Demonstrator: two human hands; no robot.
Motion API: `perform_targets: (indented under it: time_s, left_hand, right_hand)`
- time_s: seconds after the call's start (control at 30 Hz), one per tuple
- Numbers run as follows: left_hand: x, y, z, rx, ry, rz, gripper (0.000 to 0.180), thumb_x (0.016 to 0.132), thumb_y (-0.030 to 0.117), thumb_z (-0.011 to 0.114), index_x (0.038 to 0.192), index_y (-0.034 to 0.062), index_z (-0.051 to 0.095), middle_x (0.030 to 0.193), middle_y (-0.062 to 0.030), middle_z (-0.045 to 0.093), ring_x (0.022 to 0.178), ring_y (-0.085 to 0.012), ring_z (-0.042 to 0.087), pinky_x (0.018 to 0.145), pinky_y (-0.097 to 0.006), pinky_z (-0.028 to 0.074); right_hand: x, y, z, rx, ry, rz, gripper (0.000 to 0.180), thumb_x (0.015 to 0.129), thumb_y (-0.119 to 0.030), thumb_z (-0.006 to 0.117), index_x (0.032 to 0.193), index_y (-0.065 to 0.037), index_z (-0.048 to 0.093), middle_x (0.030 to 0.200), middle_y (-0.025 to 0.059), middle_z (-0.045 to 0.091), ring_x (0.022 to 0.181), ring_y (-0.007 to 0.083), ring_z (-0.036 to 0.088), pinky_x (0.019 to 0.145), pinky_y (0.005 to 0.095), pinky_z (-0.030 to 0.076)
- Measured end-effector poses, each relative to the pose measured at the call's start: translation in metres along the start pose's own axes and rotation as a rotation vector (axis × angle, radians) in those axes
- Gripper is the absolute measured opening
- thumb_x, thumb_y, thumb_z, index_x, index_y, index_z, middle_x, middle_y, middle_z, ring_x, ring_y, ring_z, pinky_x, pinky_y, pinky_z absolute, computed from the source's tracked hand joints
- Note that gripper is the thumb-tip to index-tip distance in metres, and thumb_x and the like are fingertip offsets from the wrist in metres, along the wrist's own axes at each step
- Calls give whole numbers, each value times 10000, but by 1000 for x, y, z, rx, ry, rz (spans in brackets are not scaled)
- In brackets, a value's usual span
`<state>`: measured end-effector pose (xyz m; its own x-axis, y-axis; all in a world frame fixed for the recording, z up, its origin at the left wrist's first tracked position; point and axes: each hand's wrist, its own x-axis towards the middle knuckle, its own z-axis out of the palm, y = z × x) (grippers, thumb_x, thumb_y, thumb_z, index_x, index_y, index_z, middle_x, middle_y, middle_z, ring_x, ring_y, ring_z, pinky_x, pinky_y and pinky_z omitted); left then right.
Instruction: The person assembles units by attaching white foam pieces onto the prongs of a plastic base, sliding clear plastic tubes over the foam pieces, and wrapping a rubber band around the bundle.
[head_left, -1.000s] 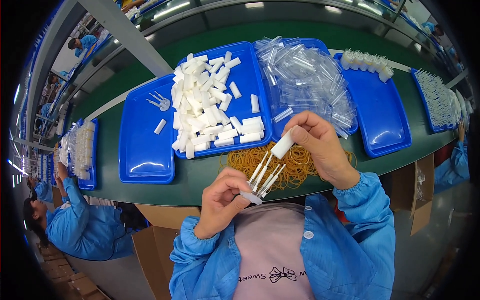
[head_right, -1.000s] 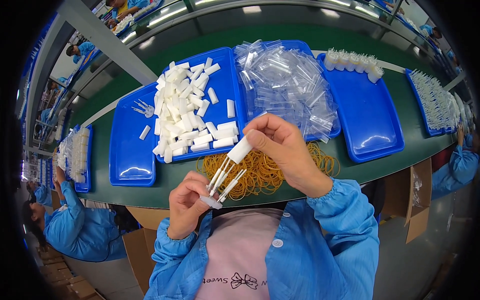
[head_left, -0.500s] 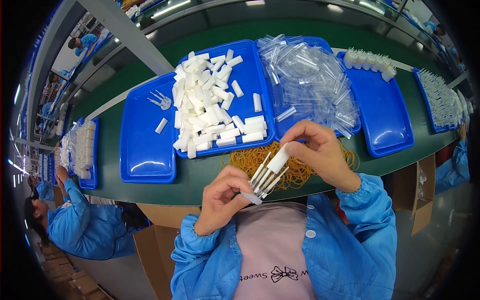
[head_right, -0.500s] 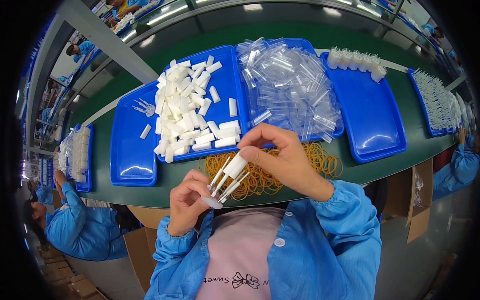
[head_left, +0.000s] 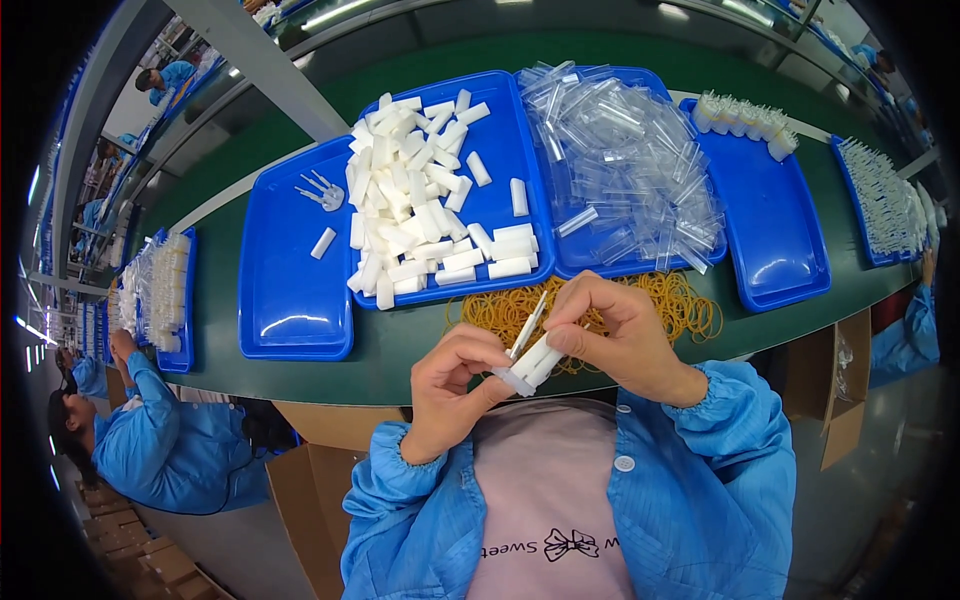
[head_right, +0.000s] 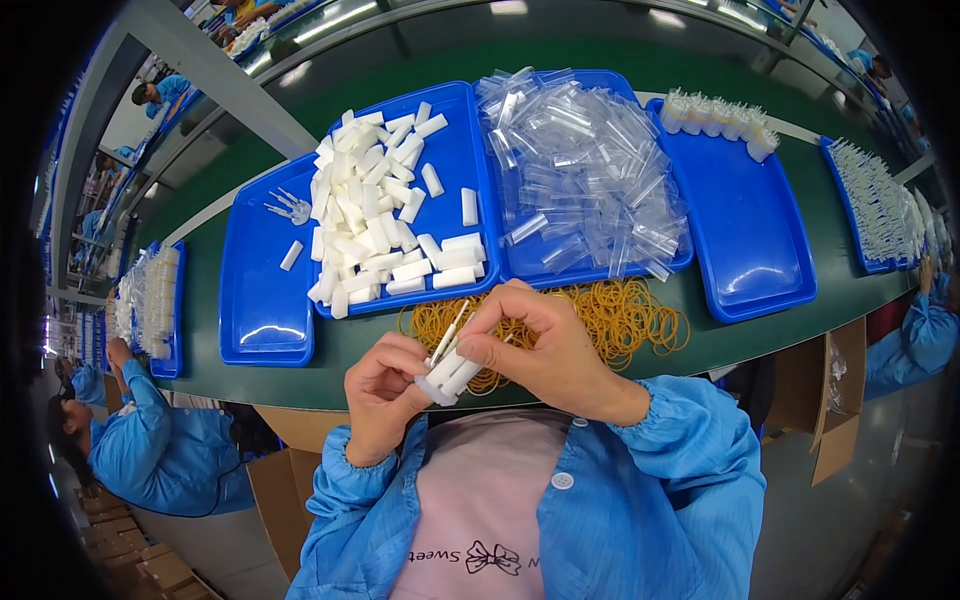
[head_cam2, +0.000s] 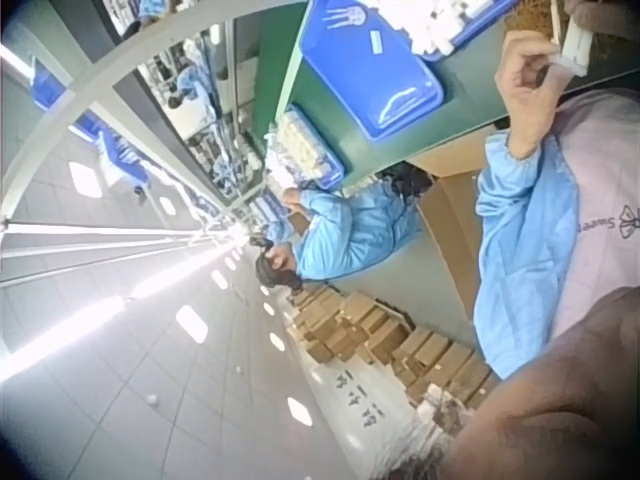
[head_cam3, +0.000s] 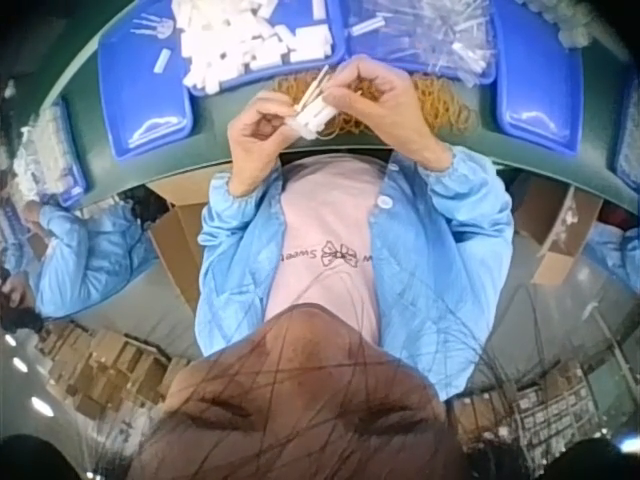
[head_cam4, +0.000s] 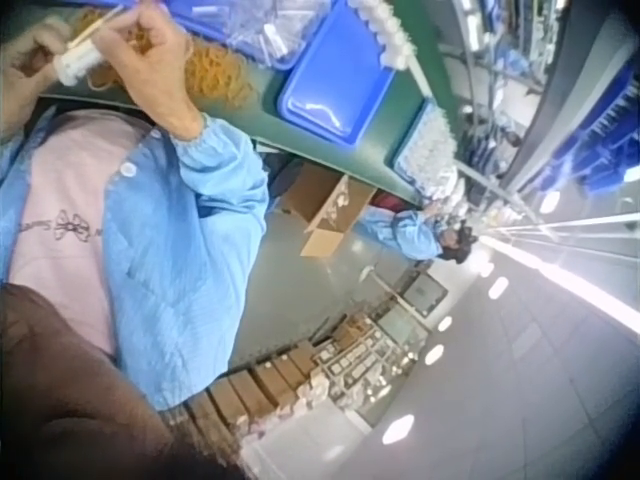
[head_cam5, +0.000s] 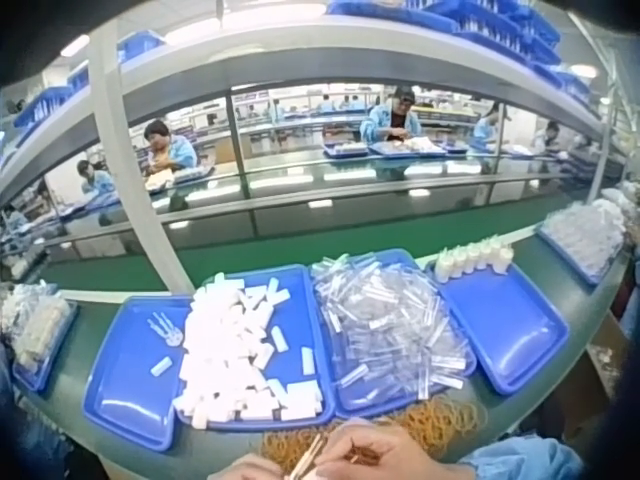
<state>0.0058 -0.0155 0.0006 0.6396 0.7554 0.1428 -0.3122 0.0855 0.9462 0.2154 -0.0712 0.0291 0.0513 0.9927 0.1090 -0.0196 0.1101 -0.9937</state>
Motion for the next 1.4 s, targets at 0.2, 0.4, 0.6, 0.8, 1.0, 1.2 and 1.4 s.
perform_targets:
  time_s: [0.2,0.4,0.6,0.8,1.0,1.2,1.4]
  left_hand:
    - [4,2,-1,21,102,-8,201,813,-57,679,995,-44,593,1022,-96,528,925,-156,604,838,-277,523]
    - [3,4,-3,48,63,0,202,815,-70,666,1000,-45,591,1029,-94,530,937,-161,604,851,-290,526]
    - [0,6,-6,41,83,-36,208,804,-72,678,993,-43,597,1028,-90,532,947,-162,601,872,-295,523]
    - [1,4,-10,53,103,-44,204,809,-70,676,991,-32,593,1015,-83,542,939,-159,605,867,-291,521]
    - [2,3,-7,53,102,-44,198,815,-56,680,988,-30,587,1006,-77,546,935,-158,613,857,-289,522]
    - [3,1,-10,60,95,-39,180,833,-36,671,995,-31,591,1030,-80,551,932,-161,620,834,-281,524]
    - [5,3,-11,186,218,17,240,823,-29,684,1057,-34,627,1073,-88,565,951,-158,598,844,-277,504]
  right_hand:
    - [62,-3,-24,-445,-28,-201,113,869,-155,638,887,-52,681,886,49,666,867,190,595,781,330,464]
    - [138,33,-27,-1238,-49,-267,210,786,-253,707,904,-80,708,943,94,661,898,247,593,841,394,425]
    - [160,46,-15,-1700,-182,-180,225,761,-305,720,871,-109,729,912,89,621,1008,282,551,859,443,393]
    - [155,43,-25,-1496,-434,-2,239,730,-292,734,910,-136,717,953,79,621,1000,257,556,861,424,396]
    - [141,33,-27,-1433,-508,-50,164,764,-208,681,920,-170,711,961,54,659,1007,259,566,834,411,393]
    - [139,39,-26,-1426,-545,-24,110,779,-189,663,873,-134,677,870,76,638,852,266,607,773,410,427]
    - [132,36,-39,-969,-213,-299,146,841,-173,623,947,-78,651,905,128,672,807,259,659,672,389,490]
